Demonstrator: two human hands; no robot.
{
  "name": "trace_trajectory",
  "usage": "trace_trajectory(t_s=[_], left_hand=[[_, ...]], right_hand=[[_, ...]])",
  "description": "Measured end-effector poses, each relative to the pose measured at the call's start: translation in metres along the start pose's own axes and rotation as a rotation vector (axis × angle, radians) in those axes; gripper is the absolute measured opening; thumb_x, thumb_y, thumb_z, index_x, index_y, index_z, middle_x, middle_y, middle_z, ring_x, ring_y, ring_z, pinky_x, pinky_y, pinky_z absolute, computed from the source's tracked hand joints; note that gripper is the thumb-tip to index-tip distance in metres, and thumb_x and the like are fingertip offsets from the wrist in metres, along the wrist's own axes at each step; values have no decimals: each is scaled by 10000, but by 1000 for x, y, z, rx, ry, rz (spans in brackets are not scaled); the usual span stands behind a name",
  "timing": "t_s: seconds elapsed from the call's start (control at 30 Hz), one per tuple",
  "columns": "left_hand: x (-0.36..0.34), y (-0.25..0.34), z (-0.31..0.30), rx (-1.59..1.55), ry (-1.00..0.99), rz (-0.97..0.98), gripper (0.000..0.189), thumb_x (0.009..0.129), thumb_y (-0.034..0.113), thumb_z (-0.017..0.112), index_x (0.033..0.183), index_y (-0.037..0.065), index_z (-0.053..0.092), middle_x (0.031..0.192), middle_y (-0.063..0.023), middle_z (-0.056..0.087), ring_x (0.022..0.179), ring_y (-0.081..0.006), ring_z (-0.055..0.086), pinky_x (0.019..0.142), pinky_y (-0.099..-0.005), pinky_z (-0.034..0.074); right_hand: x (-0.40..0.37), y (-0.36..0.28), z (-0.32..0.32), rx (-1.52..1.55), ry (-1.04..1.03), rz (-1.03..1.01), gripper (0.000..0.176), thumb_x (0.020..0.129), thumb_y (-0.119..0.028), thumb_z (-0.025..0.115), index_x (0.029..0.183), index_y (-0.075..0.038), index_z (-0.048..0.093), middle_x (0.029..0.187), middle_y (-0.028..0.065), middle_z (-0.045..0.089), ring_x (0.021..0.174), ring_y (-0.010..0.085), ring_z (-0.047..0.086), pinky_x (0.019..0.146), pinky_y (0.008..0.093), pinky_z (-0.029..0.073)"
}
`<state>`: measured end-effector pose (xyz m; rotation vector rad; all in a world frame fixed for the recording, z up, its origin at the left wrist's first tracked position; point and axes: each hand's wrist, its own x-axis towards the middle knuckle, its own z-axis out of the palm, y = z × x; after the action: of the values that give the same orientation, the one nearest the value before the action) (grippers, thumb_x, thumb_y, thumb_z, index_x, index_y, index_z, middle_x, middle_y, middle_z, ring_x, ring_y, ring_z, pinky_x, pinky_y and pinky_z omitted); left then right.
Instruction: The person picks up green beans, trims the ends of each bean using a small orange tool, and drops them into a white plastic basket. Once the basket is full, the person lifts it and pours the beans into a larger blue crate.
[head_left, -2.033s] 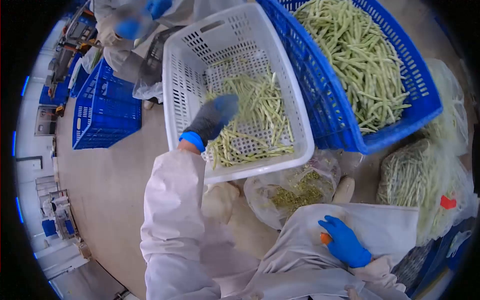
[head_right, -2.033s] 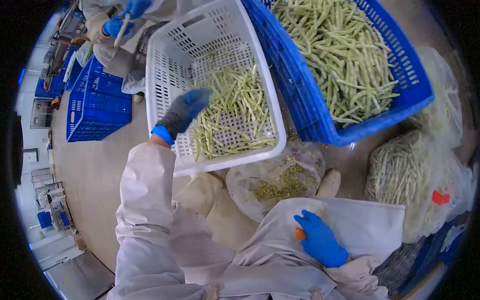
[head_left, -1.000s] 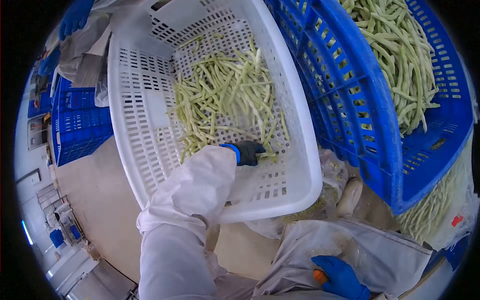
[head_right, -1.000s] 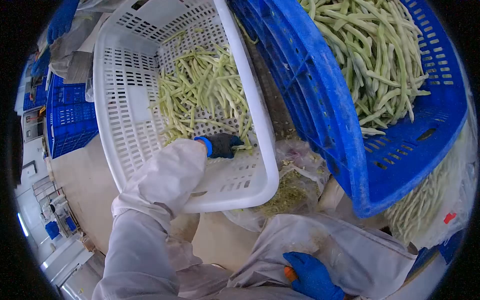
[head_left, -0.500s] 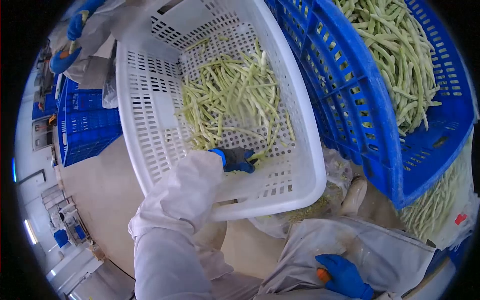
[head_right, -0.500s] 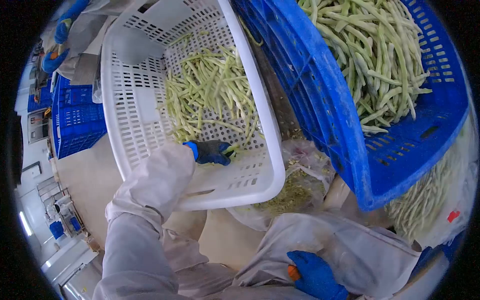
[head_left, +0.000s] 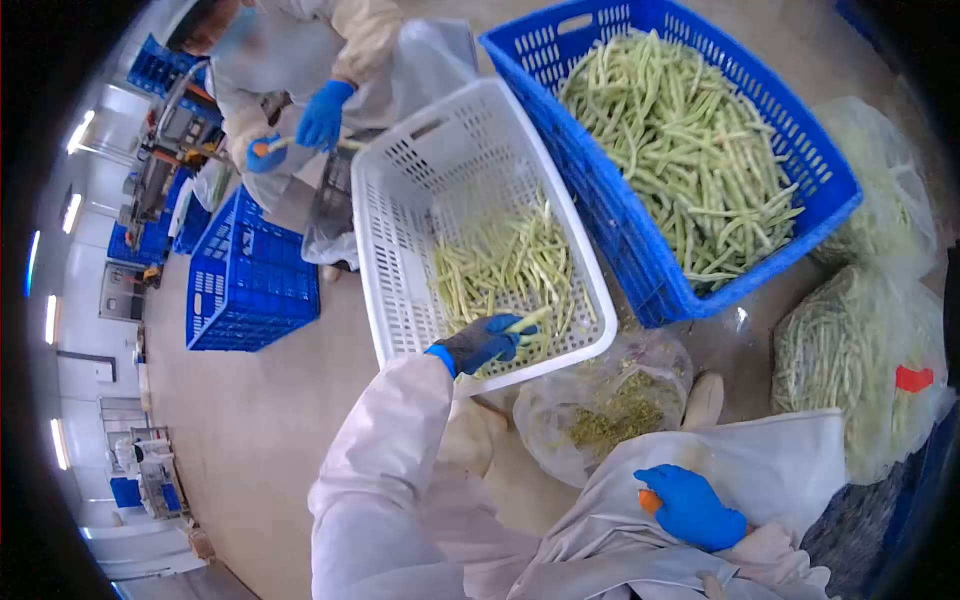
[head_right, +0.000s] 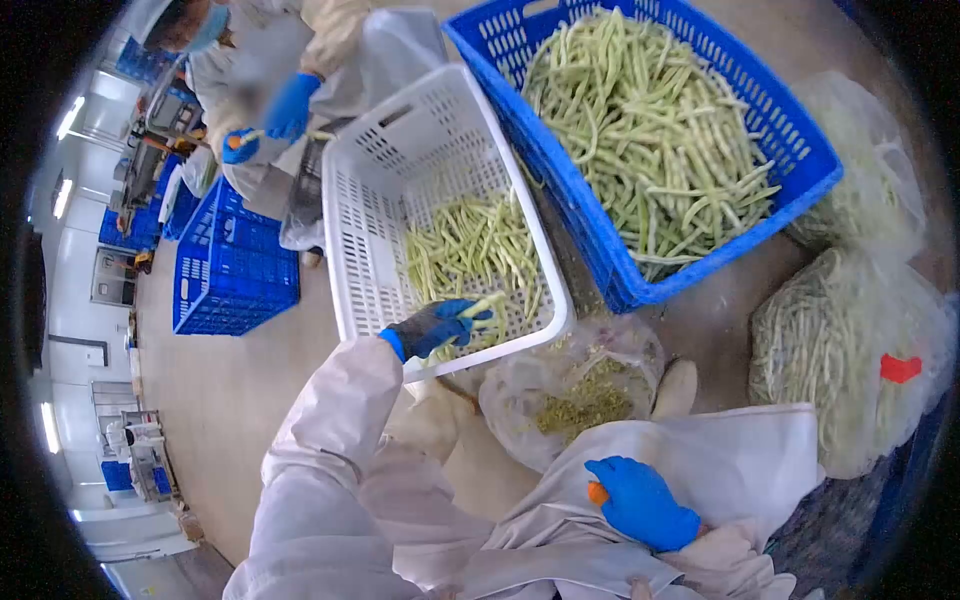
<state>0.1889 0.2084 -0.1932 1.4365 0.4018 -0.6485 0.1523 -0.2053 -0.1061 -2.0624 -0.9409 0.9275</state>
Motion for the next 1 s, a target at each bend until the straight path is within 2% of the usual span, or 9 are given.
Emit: trace_trajectory(t_s=[0.17,0.23,0.3,0.47,0.57,0.63,0.83,0.97,1.0], left_hand=[[-75,80,28,-45,-29,182,459,856,132,581,1266,-23,446,1147,-113,554,809,-147,541,744,-276,463],[-98,101,49,-329,-92,254,474,851,134,582,1271,-30,436,1155,-146,537,816,-164,549,755,-292,466],[-119,116,74,-353,-164,328,479,837,165,598,1251,-20,441,1097,-146,535,771,-166,543,719,-293,463],[-170,136,151,-558,-348,355,443,772,226,651,1128,29,475,935,-100,511,613,-138,460,569,-266,394],[-185,125,184,-688,-481,352,356,804,231,609,1092,64,484,834,-92,500,549,-130,432,507,-266,367],[-195,116,208,-733,-461,351,360,829,235,584,1130,65,481,790,-86,490,531,-125,422,494,-272,364],[-207,93,248,-763,-446,381,381,903,311,493,1166,36,469,762,-56,505,505,-84,405,469,-226,340],[-215,81,260,-462,-227,444,393,877,278,568,1190,56,484,780,-10,553,566,-53,445,498,-192,354],[-219,80,271,-140,19,538,400,850,227,606,1192,55,490,852,-20,583,626,-52,480,533,-192,381]], right_hand=[[-7,8,8,74,110,-43,323,819,-151,587,1121,-44,551,1045,181,587,943,338,569,783,422,466],[-3,4,7,157,187,-38,341,820,-154,602,1140,-50,546,1056,174,584,956,321,574,788,412,468],[7,-8,-7,426,454,-160,400,830,-151,626,1199,-42,515,1124,160,560,1017,288,559,838,378,453],[10,-99,-85,167,932,-608,549,829,-123,645,1313,-22,407,1219,148,517,1123,276,489,929,350,397],[3,-130,-98,502,617,-708,576,839,-146,642,1337,-29,378,1214,123,522,1134,243,484,935,356,396],[-1,-141,-99,596,246,-558,556,857,-164,629,1341,-42,384,1200,102,530,1100,193,499,915,336,412],[-10,-139,-81,520,362,-501,250,872,-138,598,1075,8,603,904,76,639,809,118,567,729,280,471],[-17,-130,-69,454,381,-461,265,873,-146,589,1087,9,592,916,104,637,801,142,582,718,290,475],[-20,-131,-67,448,376,-421,270,873,-152,585,1089,10,588,914,111,636,796,154,587,707,292,479]])
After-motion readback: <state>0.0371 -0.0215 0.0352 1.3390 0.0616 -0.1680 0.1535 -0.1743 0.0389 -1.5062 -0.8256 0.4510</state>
